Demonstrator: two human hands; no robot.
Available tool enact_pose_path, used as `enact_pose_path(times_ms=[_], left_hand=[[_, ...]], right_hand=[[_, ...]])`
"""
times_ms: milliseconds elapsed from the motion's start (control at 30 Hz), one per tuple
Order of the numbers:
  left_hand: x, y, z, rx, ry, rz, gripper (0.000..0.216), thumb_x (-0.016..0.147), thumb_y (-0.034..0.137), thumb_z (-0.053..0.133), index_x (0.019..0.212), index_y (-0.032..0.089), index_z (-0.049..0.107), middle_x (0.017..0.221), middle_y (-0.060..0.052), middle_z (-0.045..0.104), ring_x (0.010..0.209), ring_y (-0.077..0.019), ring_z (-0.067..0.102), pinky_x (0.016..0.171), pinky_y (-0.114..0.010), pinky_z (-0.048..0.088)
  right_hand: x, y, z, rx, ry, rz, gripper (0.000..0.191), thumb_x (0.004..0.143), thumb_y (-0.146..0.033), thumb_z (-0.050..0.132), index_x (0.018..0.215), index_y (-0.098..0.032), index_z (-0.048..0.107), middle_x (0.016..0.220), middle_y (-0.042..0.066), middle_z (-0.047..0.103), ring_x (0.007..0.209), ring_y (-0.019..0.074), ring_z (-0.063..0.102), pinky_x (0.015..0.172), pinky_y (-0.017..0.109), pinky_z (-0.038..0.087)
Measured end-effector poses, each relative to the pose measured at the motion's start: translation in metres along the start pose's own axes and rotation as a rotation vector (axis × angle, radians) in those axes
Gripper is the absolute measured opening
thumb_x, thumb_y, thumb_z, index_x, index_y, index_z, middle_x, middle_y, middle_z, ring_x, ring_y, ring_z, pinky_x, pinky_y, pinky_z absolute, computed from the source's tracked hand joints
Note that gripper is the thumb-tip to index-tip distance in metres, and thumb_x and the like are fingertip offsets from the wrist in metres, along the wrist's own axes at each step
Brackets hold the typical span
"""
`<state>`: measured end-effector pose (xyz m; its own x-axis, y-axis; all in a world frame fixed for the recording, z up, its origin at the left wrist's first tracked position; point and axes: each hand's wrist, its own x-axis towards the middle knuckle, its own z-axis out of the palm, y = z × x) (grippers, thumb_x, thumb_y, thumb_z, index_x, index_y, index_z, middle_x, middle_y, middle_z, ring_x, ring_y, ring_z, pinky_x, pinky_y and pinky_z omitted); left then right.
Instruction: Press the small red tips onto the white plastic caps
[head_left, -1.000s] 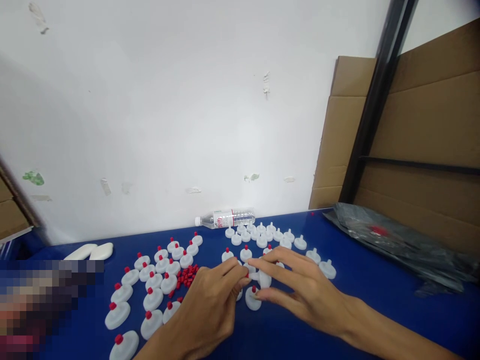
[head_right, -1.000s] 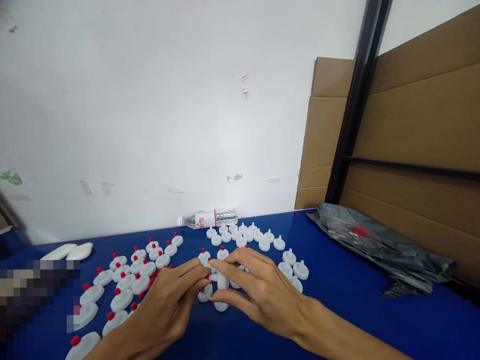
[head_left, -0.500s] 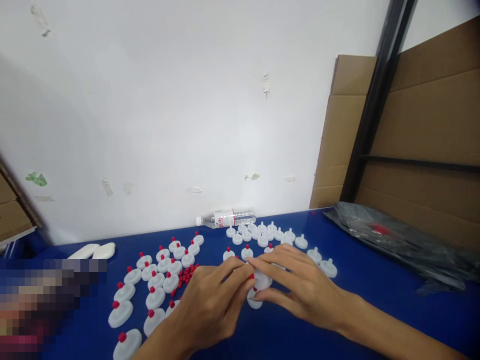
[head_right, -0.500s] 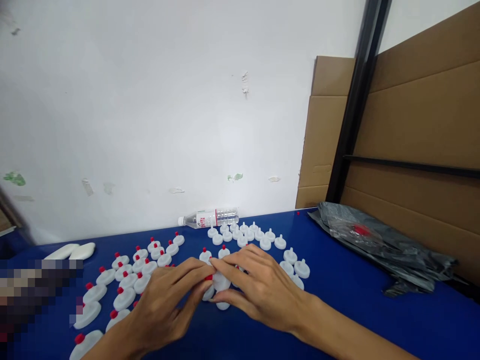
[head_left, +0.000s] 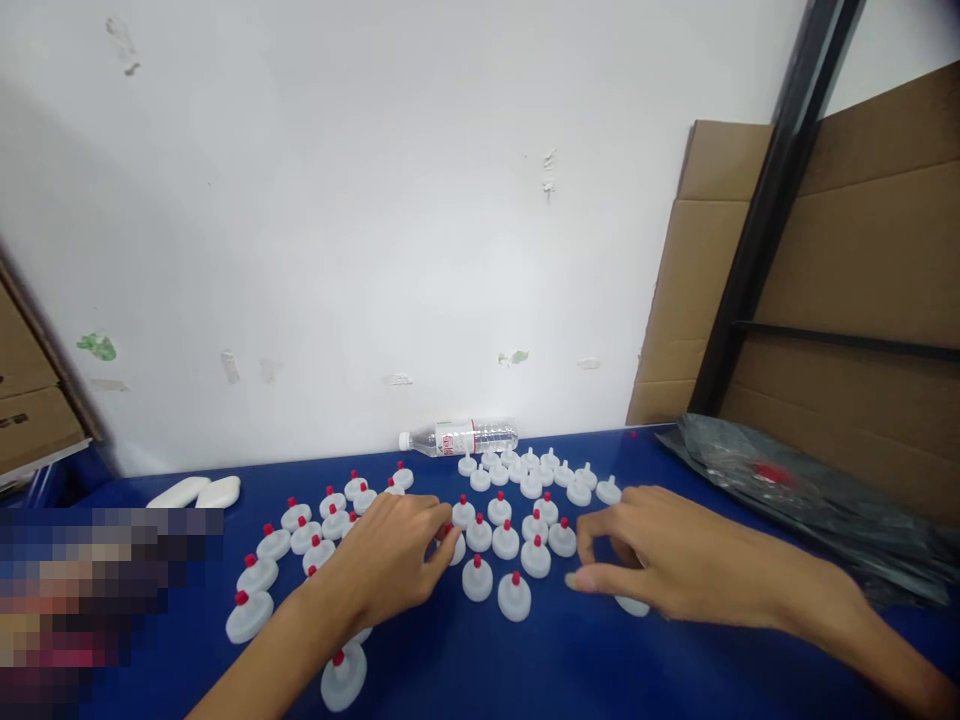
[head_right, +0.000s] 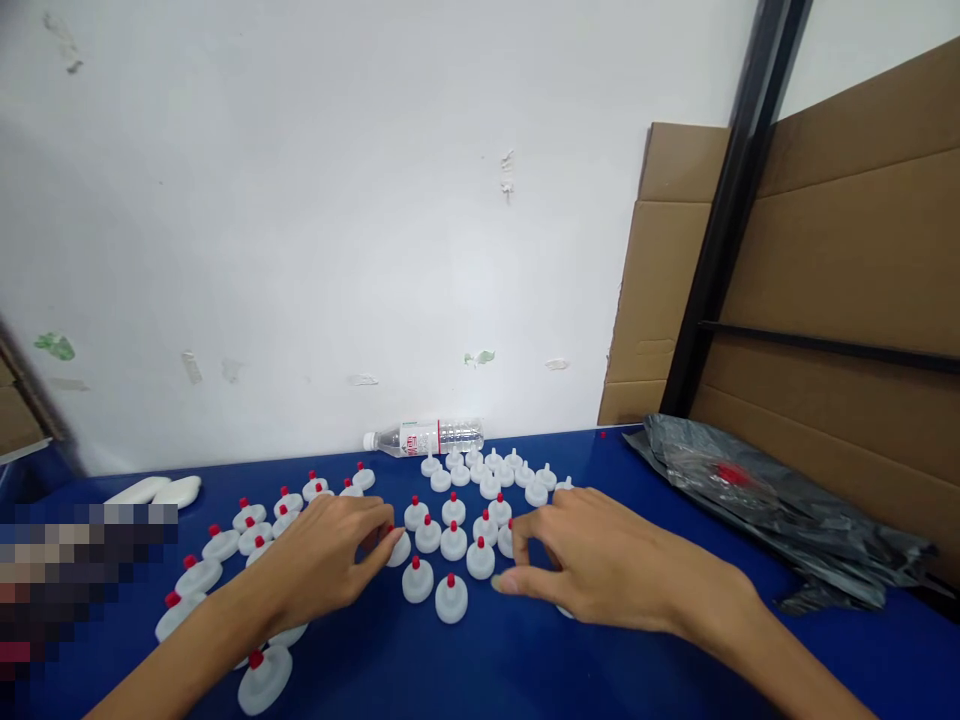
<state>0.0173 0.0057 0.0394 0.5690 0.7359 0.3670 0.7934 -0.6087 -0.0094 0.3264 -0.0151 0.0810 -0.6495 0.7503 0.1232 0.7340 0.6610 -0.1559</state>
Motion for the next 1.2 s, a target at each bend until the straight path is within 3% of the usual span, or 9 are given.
enact_pose_path(times_ms=[100,200,267,400,467,633,833,1067,1200], left_hand=[[0.0,0.003,0.005,-0.006,-0.03,0.003,0.028,0.096,0.022,0.052,0.07,0.018,0.062,0.068,-0.002,0.065,0.057,-0.0155,0.06,0.056,-0.027,0.033],[0.0,0.004,0.005,-0.023,-0.05,-0.002,0.024,0.098,0.026,0.054,0.079,0.018,0.068,0.073,-0.003,0.068,0.063,-0.017,0.064,0.058,-0.027,0.037],[0.0,0.0,0.0,-0.047,-0.05,-0.028,0.026,0.101,0.03,0.051,0.086,0.019,0.07,0.078,-0.004,0.069,0.069,-0.0183,0.065,0.062,-0.028,0.04],[0.001,-0.018,-0.014,0.023,-0.062,-0.153,0.032,0.104,0.028,0.04,0.095,0.022,0.07,0.091,-0.006,0.07,0.082,-0.0216,0.066,0.067,-0.031,0.042],[0.001,-0.029,-0.019,0.104,-0.115,-0.217,0.032,0.103,0.026,0.039,0.096,0.022,0.07,0.095,-0.007,0.07,0.089,-0.0242,0.065,0.068,-0.033,0.042],[-0.001,-0.041,-0.02,0.126,-0.202,-0.282,0.026,0.098,0.03,0.047,0.097,0.022,0.072,0.102,-0.009,0.07,0.094,-0.0266,0.065,0.069,-0.034,0.044],[-0.004,-0.039,-0.012,0.124,-0.304,-0.339,0.019,0.093,0.032,0.057,0.091,0.023,0.073,0.094,-0.01,0.069,0.078,-0.0262,0.065,0.068,-0.036,0.044],[-0.006,-0.039,-0.011,0.106,-0.347,-0.335,0.013,0.09,0.026,0.06,0.092,0.025,0.072,0.095,-0.008,0.069,0.082,-0.0267,0.067,0.067,-0.035,0.043],[-0.006,-0.041,-0.008,0.086,-0.364,-0.321,0.016,0.089,0.018,0.057,0.084,0.024,0.07,0.093,-0.007,0.07,0.083,-0.0255,0.067,0.065,-0.033,0.041]], right_hand=[[-0.009,0.008,0.0,0.176,-0.202,0.079,0.012,0.089,-0.042,0.077,0.094,-0.031,0.075,0.06,-0.006,0.068,0.054,0.0163,0.065,0.049,0.024,0.039],[-0.012,0.004,0.005,0.25,-0.288,0.113,0.032,0.073,-0.015,0.088,0.098,-0.03,0.074,0.069,-0.008,0.074,0.064,0.0169,0.072,0.048,0.022,0.038],[-0.01,-0.003,0.005,0.245,-0.33,0.118,0.036,0.071,-0.006,0.086,0.095,-0.03,0.073,0.071,-0.008,0.076,0.073,0.0181,0.074,0.052,0.021,0.038],[-0.006,-0.004,-0.003,0.275,-0.383,0.147,0.023,0.081,-0.028,0.082,0.101,-0.031,0.072,0.076,-0.006,0.074,0.074,0.0183,0.07,0.056,0.023,0.037],[-0.006,0.005,-0.004,0.247,-0.311,0.201,0.021,0.086,-0.039,0.076,0.105,-0.032,0.072,0.078,-0.004,0.071,0.077,0.0203,0.067,0.059,0.025,0.037],[-0.006,0.027,0.011,0.011,-0.192,0.35,0.03,0.079,-0.026,0.074,0.109,-0.03,0.071,0.08,0.001,0.069,0.083,0.0273,0.065,0.065,0.03,0.035],[-0.004,0.014,0.022,0.038,-0.197,0.263,0.021,0.081,-0.017,0.069,0.099,-0.028,0.072,0.08,0.0,0.067,0.08,0.0234,0.064,0.065,0.028,0.036],[-0.002,0.006,0.027,-0.063,-0.093,0.116,0.009,0.09,-0.032,0.071,0.095,-0.026,0.069,0.078,0.0,0.067,0.073,0.0233,0.064,0.063,0.03,0.033],[0.002,0.001,0.025,-0.162,-0.033,0.086,0.018,0.098,-0.04,0.059,0.094,-0.024,0.065,0.074,0.001,0.066,0.065,0.0237,0.061,0.059,0.031,0.027]])
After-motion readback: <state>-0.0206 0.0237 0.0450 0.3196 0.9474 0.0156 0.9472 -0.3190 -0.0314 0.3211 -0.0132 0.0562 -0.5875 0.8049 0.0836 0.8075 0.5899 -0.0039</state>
